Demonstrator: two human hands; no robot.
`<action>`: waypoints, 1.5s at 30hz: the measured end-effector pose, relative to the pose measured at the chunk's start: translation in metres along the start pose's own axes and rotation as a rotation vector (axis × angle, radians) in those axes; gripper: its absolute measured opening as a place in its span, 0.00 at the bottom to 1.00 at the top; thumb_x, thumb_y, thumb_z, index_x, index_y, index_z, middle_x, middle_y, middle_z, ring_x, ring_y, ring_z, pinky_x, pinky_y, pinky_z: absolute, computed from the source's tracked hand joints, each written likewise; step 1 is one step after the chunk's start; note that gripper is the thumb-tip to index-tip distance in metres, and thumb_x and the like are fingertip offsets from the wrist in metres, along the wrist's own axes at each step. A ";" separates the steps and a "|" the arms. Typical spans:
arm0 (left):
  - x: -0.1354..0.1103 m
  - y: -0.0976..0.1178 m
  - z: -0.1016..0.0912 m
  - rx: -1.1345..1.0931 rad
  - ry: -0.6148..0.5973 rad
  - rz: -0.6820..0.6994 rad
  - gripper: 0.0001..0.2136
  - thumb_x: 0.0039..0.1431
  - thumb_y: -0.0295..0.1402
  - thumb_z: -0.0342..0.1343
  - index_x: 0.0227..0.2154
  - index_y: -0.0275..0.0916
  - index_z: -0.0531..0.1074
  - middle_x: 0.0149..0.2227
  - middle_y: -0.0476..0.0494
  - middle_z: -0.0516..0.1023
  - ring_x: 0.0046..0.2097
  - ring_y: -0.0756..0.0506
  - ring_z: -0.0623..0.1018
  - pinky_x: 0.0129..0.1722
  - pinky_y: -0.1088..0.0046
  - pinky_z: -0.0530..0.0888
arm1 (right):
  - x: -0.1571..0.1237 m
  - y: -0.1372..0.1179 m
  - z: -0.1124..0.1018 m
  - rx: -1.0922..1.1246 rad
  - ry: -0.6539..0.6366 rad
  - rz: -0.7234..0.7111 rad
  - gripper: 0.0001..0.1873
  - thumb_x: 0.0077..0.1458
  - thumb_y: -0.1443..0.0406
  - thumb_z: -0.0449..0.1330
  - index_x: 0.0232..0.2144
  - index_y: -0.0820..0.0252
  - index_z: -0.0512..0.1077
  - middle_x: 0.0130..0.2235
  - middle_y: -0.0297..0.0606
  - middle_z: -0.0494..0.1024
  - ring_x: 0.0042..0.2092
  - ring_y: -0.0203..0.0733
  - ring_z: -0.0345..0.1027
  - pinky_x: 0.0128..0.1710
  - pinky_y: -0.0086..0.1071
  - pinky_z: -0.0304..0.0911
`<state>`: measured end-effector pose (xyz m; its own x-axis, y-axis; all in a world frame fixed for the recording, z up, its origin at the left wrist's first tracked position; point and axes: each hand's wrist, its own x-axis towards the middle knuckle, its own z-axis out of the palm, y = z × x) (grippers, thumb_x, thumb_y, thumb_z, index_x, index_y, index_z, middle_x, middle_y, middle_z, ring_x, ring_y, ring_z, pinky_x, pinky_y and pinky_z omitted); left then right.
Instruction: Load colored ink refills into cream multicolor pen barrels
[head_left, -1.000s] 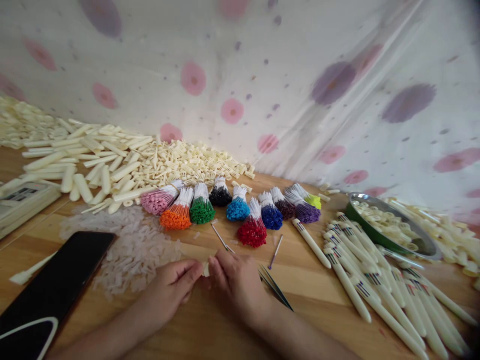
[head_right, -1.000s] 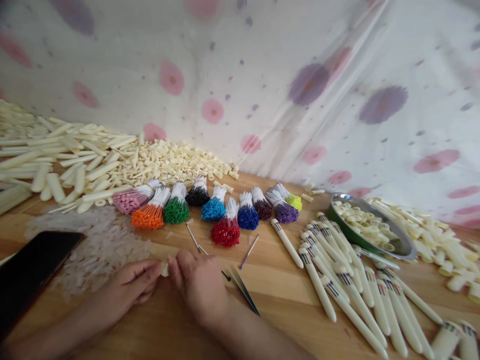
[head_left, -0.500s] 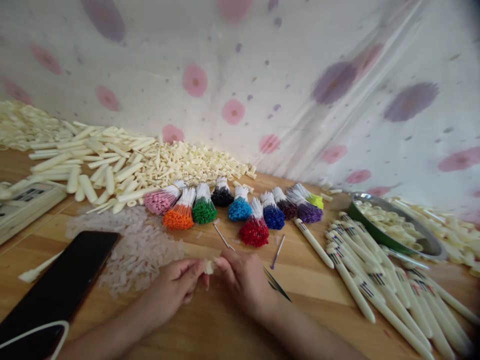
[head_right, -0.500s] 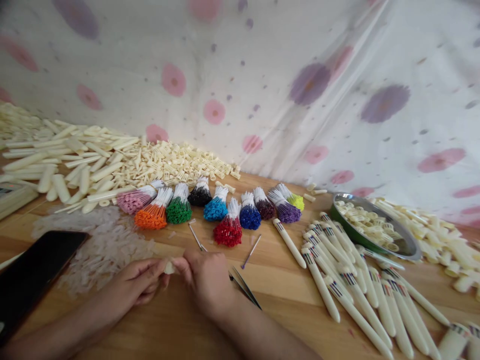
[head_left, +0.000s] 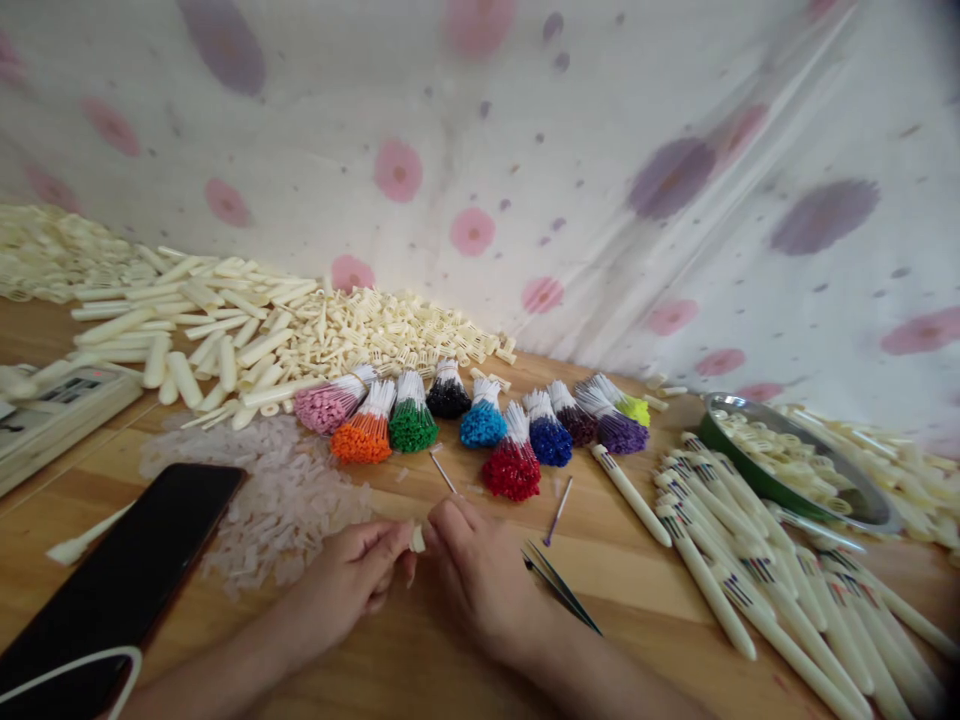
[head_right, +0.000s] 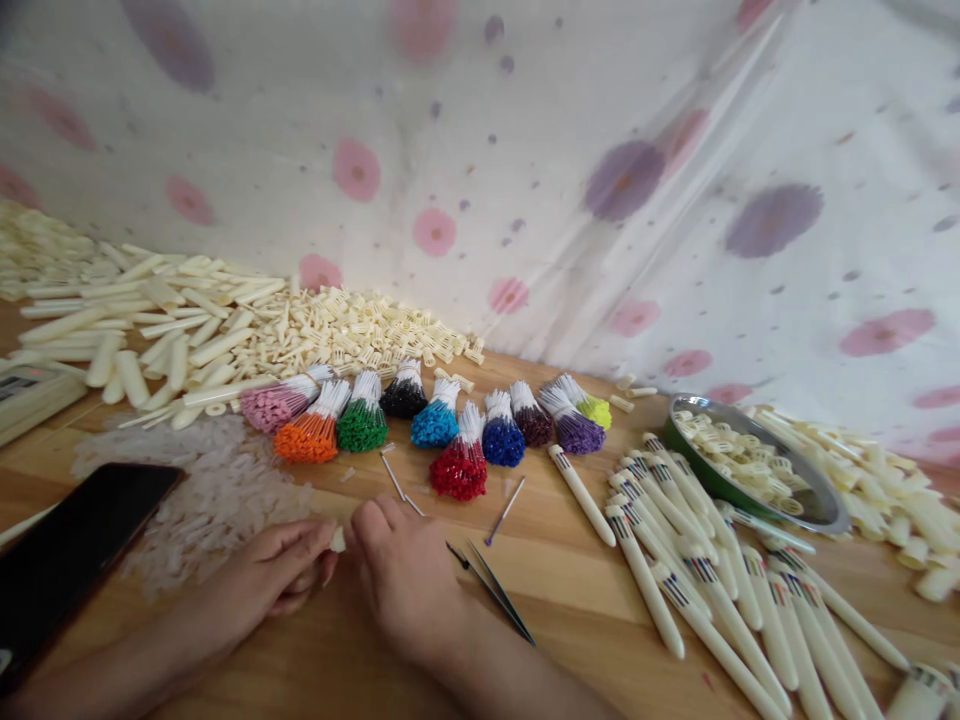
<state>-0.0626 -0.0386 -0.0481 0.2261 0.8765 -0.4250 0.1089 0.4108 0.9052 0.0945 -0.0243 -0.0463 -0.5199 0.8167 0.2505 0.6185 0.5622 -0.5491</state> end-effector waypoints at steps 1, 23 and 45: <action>0.000 0.000 0.000 0.004 -0.002 -0.002 0.25 0.39 0.60 0.51 0.17 0.39 0.65 0.12 0.61 0.51 0.17 0.54 0.50 0.17 0.76 0.49 | 0.001 0.000 0.001 0.049 -0.029 0.052 0.19 0.63 0.61 0.39 0.24 0.58 0.62 0.24 0.35 0.66 0.25 0.36 0.59 0.25 0.27 0.51; -0.001 0.008 -0.003 -0.082 -0.116 -0.094 0.24 0.38 0.58 0.54 0.18 0.39 0.61 0.16 0.61 0.54 0.18 0.56 0.47 0.17 0.78 0.45 | 0.003 0.001 -0.004 -0.213 -0.030 -0.139 0.13 0.62 0.66 0.43 0.27 0.59 0.62 0.26 0.35 0.71 0.26 0.37 0.62 0.25 0.27 0.48; -0.002 0.005 0.013 -0.125 -0.067 -0.091 0.27 0.35 0.63 0.50 0.17 0.42 0.55 0.15 0.62 0.48 0.18 0.56 0.44 0.17 0.79 0.45 | 0.001 0.007 -0.023 0.120 -0.115 -0.103 0.12 0.61 0.64 0.41 0.25 0.56 0.53 0.25 0.32 0.64 0.26 0.35 0.57 0.26 0.25 0.50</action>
<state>-0.0495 -0.0417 -0.0433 0.2853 0.8172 -0.5007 0.0119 0.5194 0.8545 0.1113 -0.0166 -0.0315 -0.6448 0.7316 0.2215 0.4874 0.6167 -0.6181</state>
